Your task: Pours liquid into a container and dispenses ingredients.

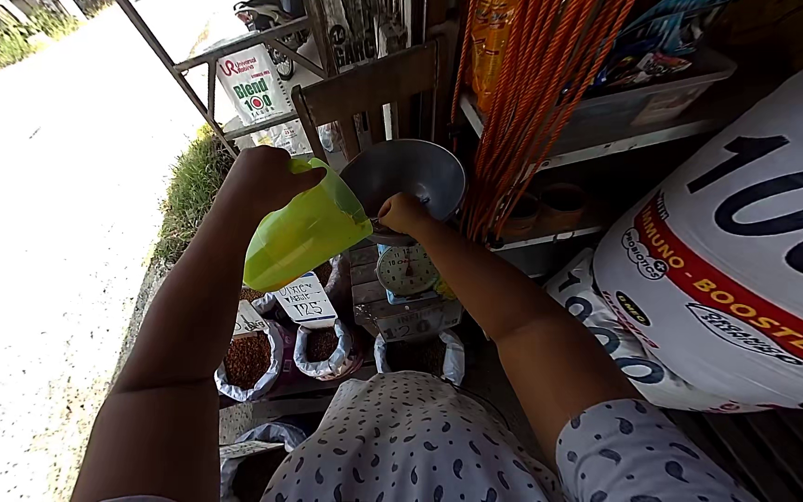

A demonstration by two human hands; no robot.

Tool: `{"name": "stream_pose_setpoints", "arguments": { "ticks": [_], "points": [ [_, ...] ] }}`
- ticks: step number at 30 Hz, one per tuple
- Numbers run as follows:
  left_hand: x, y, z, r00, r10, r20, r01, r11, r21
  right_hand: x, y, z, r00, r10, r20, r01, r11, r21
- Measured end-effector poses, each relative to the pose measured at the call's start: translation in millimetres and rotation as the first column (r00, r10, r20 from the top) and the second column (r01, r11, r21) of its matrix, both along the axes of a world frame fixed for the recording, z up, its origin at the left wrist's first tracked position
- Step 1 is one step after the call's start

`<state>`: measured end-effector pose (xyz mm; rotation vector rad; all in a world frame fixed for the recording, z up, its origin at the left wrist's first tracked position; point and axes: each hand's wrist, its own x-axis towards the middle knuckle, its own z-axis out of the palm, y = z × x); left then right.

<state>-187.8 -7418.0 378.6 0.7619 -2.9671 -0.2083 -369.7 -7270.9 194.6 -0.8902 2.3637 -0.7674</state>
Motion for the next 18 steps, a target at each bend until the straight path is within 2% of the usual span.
{"name": "stream_pose_setpoints", "arguments": {
  "ticks": [18],
  "points": [
    [-2.2, 0.9, -3.4, 1.000, 0.009, 0.018, -0.009, 1.000, -0.004, -2.0, -0.7, -1.3, 1.000, 0.009, -0.023, -0.008, 0.999, 0.036]
  ]
}}
